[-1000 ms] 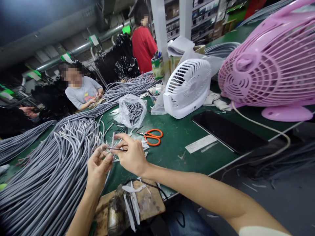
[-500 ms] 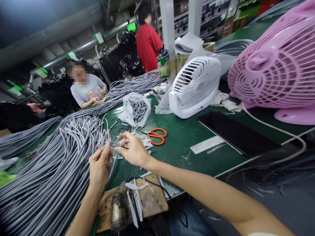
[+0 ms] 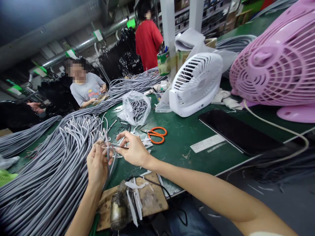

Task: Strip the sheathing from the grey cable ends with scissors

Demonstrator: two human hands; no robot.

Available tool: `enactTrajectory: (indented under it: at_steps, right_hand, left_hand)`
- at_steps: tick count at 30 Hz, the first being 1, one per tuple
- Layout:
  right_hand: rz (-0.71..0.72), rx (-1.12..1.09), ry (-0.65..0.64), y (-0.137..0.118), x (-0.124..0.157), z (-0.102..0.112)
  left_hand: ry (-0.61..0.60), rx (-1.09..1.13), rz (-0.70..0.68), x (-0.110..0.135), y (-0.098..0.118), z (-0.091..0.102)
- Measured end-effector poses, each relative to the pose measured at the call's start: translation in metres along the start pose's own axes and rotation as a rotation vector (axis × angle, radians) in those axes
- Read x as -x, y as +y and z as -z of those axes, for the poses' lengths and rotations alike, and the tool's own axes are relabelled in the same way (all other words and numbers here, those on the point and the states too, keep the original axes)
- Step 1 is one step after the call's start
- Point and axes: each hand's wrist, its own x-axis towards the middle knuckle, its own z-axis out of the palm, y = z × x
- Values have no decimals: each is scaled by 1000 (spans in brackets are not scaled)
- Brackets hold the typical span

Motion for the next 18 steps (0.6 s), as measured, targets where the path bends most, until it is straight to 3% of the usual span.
enactTrajectory:
  at_steps: [10,13,18]
  right_hand:
    - [57,-13,1,0,2,0]
    - [60,7,37,1,0,1]
    - [47,54,63,1,-1,1]
  left_hand:
    - [-6,-54,-25,-5,-4,5]
    - [-57,-21,-18,-4,-7,5]
    - [-25,80,-23,-5,-9,5]
